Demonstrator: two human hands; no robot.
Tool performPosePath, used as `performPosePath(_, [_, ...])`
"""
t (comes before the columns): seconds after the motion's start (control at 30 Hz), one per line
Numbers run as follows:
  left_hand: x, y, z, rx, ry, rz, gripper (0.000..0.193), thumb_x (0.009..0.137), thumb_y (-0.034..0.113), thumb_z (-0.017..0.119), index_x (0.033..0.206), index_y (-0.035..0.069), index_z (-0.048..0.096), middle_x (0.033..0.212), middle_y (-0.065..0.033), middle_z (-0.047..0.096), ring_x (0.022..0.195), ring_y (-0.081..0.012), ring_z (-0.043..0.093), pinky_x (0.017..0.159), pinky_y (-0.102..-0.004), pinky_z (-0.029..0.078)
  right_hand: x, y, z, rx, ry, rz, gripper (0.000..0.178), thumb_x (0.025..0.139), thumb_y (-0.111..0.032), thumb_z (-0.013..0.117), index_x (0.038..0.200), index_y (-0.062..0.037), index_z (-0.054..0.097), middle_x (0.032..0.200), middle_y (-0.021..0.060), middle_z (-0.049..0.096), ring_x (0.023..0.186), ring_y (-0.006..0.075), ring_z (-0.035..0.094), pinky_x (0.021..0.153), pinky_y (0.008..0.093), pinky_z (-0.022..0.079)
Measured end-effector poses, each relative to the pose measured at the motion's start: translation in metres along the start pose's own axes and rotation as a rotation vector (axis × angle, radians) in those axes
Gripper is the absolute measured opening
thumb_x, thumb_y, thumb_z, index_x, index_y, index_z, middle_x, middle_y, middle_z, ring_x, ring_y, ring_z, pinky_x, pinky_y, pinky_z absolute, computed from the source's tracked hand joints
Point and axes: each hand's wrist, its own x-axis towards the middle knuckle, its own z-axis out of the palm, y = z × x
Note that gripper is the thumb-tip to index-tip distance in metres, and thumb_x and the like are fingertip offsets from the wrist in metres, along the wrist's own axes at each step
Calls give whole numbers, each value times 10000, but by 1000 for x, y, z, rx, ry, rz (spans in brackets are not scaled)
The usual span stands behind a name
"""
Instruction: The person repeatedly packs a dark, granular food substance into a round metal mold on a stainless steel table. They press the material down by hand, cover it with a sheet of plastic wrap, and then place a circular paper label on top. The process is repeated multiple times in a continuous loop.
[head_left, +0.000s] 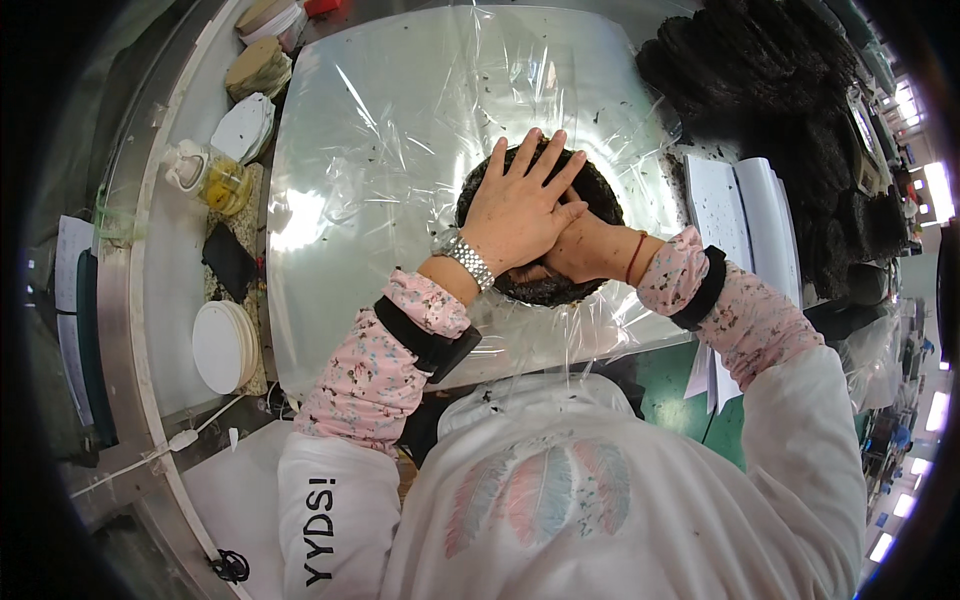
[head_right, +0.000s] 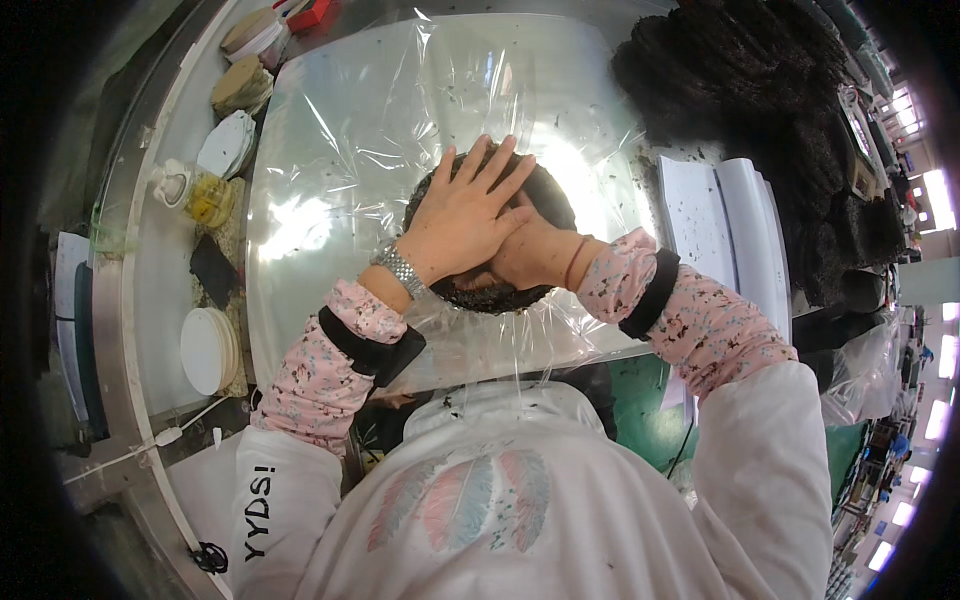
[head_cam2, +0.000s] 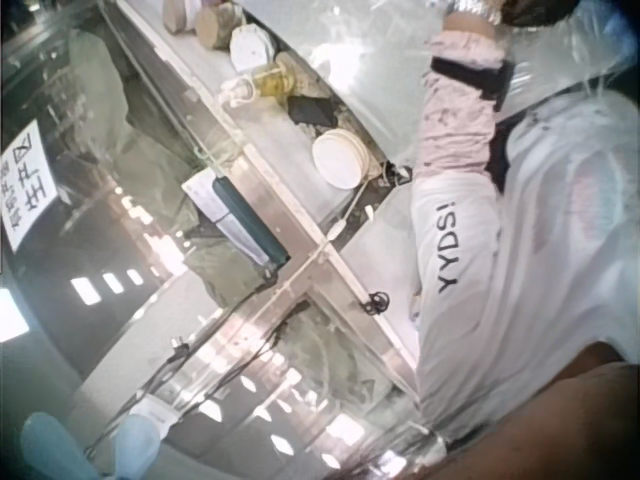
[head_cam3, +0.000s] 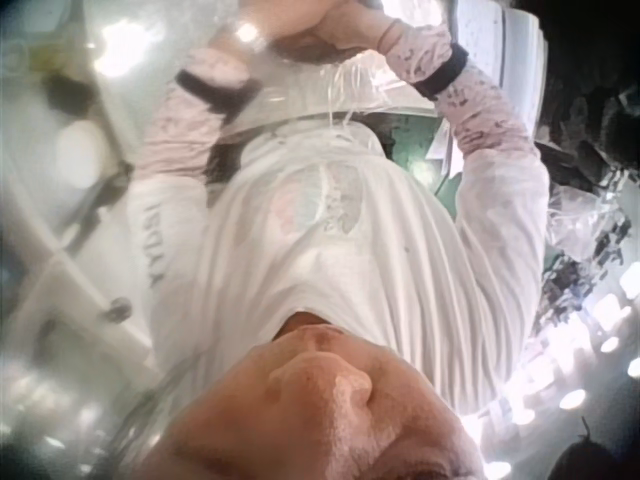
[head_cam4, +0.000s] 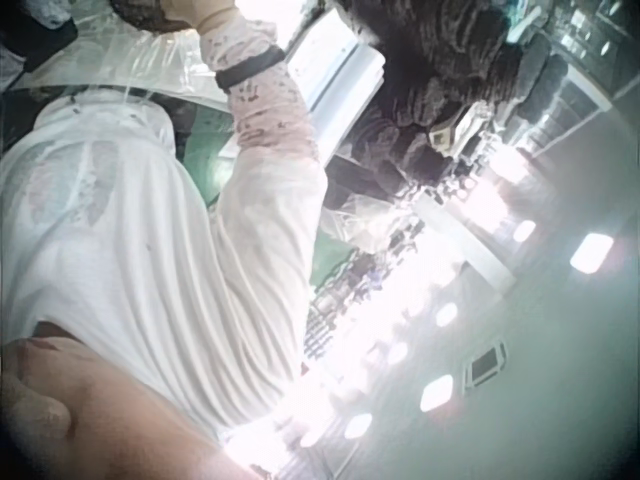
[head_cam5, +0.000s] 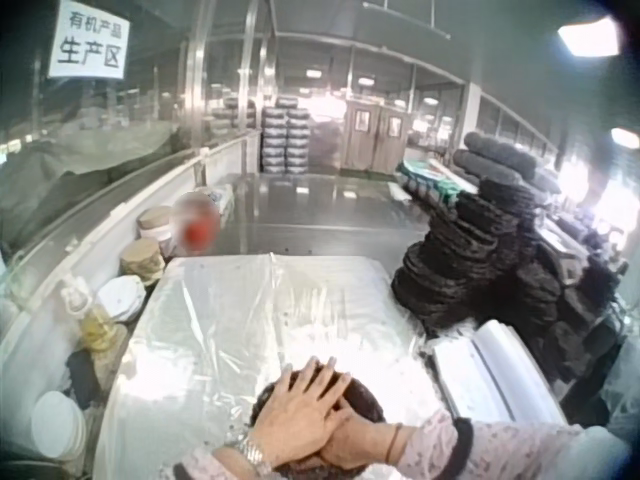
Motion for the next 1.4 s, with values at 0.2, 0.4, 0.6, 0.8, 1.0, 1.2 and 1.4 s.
performPosePath(0.2, [-4, 5, -6, -11, 161, -9, 605, 1025, 446, 544, 1540, 142, 451, 1626, -155, 366, 1499, -395, 321, 1222, -597, 217, 0, -1, -2, -19, -51, 15, 685, 997, -607, 501, 1520, -163, 497, 1606, 163, 390, 1486, 452, 312, 1175, 737, 129])
performPosePath(0.4, [-117, 15, -77, -711, 127, -59, 250, 883, 170, 739, 1080, 48, 645, 1253, -143, 616, 1161, -348, 588, 1006, -484, 461, 10, 7, 11, -40, -143, 121, 897, 981, -770, 334, 1668, -212, 184, 1733, 141, 103, 1511, 487, 241, 1190, 734, 137])
performPosePath(0.6, [-212, 21, 5, -211, 96, -99, 123, 867, 68, 698, 989, 58, 679, 1019, -116, 653, 1005, -323, 626, 897, -431, 510, 32, 28, -2, -128, -174, 54, 849, 1019, -716, 326, 1674, -208, 140, 1736, 142, 71, 1521, 458, 250, 1211, 696, 136])
performPosePath(0.8, [-200, -78, -140, 155, 338, -346, 73, 933, 7, 647, 996, 39, 632, 913, -107, 603, 911, -304, 599, 870, -427, 491, 33, 35, 9, -131, -143, 60, 857, 1008, -739, 300, 1676, -232, 120, 1738, 136, 54, 1494, 466, 291, 1186, 736, 142])
performPosePath(1.0, [-187, 52, -117, -23, 158, 116, 392, 935, 172, 699, 1313, 76, 654, 1481, -153, 495, 1423, -268, 438, 1214, -543, 264, 32, 34, 8, -106, -127, 32, 871, 1002, -743, 315, 1676, -224, 125, 1739, 136, 50, 1492, 489, 289, 1180, 738, 167])
performPosePath(1.2, [-191, 54, -141, 49, 52, -59, 366, 933, 113, 606, 1289, 53, 668, 1400, -114, 599, 1362, -254, 532, 1187, -517, 333, 28, 33, 7, -170, -112, 44, 836, 1027, -717, 281, 1673, -202, 151, 1733, 153, 74, 1494, 479, 291, 1202, 702, 163])
performPosePath(1.4, [-125, 134, -89, 326, 55, 388, 298, 947, 196, 648, 1193, 44, 718, 1282, -70, 635, 1301, -216, 551, 1190, -533, 325, 30, 32, 3, -146, -140, 66, 853, 1019, -736, 249, 1676, -206, 125, 1734, 159, 63, 1493, 478, 297, 1201, 699, 164])
